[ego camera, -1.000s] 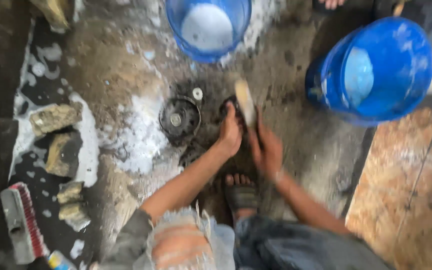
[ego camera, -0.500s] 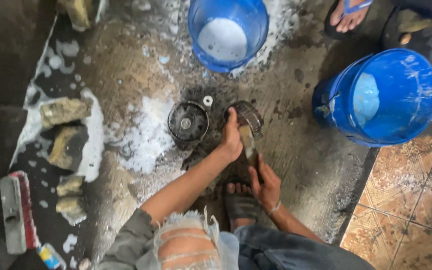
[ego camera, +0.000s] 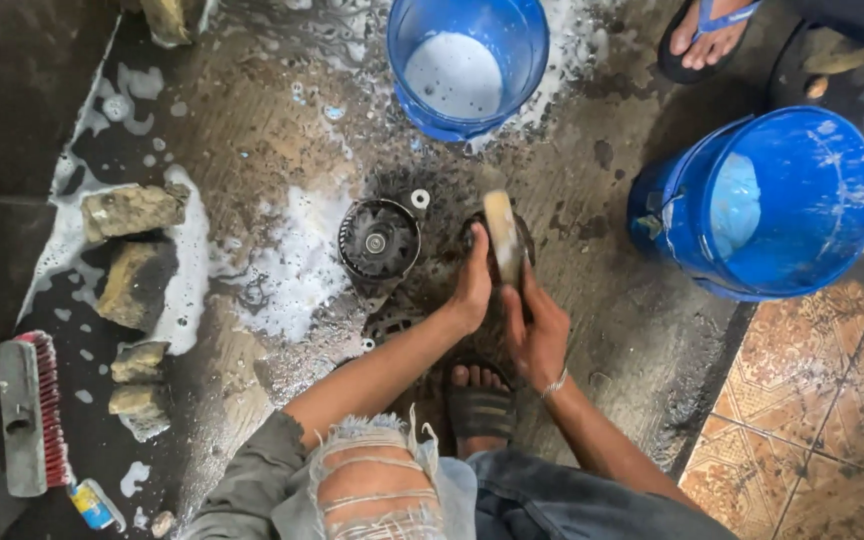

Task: The person scrubs a mechanical part on the floor with a brush and soapy water. Another person assists by rinsing the part with water from a bucket. The person continues to scrub the part thoroughly.

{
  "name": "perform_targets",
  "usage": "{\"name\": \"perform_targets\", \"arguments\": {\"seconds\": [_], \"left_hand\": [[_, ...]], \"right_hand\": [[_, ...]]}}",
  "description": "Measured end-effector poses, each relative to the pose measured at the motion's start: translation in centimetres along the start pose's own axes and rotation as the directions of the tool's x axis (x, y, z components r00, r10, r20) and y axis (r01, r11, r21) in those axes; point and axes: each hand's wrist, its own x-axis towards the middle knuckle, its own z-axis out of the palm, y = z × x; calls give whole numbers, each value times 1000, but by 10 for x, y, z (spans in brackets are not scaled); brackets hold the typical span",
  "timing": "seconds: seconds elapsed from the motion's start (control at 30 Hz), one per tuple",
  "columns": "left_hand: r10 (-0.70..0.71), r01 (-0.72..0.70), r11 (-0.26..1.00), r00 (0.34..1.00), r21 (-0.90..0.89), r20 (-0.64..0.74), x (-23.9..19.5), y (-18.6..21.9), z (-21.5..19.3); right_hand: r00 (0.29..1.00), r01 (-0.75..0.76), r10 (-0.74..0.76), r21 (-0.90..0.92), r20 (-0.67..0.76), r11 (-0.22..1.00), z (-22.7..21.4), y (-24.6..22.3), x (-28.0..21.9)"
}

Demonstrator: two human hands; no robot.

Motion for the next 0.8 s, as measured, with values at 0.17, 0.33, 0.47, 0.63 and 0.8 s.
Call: {"name": "perform_targets", "arguments": {"seconds": [0.17,0.33,0.47,0.63,0.8], "left_hand": [[2,-6,996,999,-88,-50,15,-4,-5],[28,-40,979,998,-202,-65,75,-52,-47],[-11,0,988,998,-153,-69,49,-32,-25],[-27,7,971,997,-239,-79,77,-46,-43],[6,-5,998,1000,-63,2,5,2,-9]], "right_hand": [[999,-40,40,5,0,999,2,-3,-24],[989,-149,148,32,26,988,4,-5,-42],[997,-80,80,-28,18,996,2,-8,17],[998,-61,61,-52,13,997,2,-2,-38],[998,2,10,-197,60,980,1,-2,-8]]}}
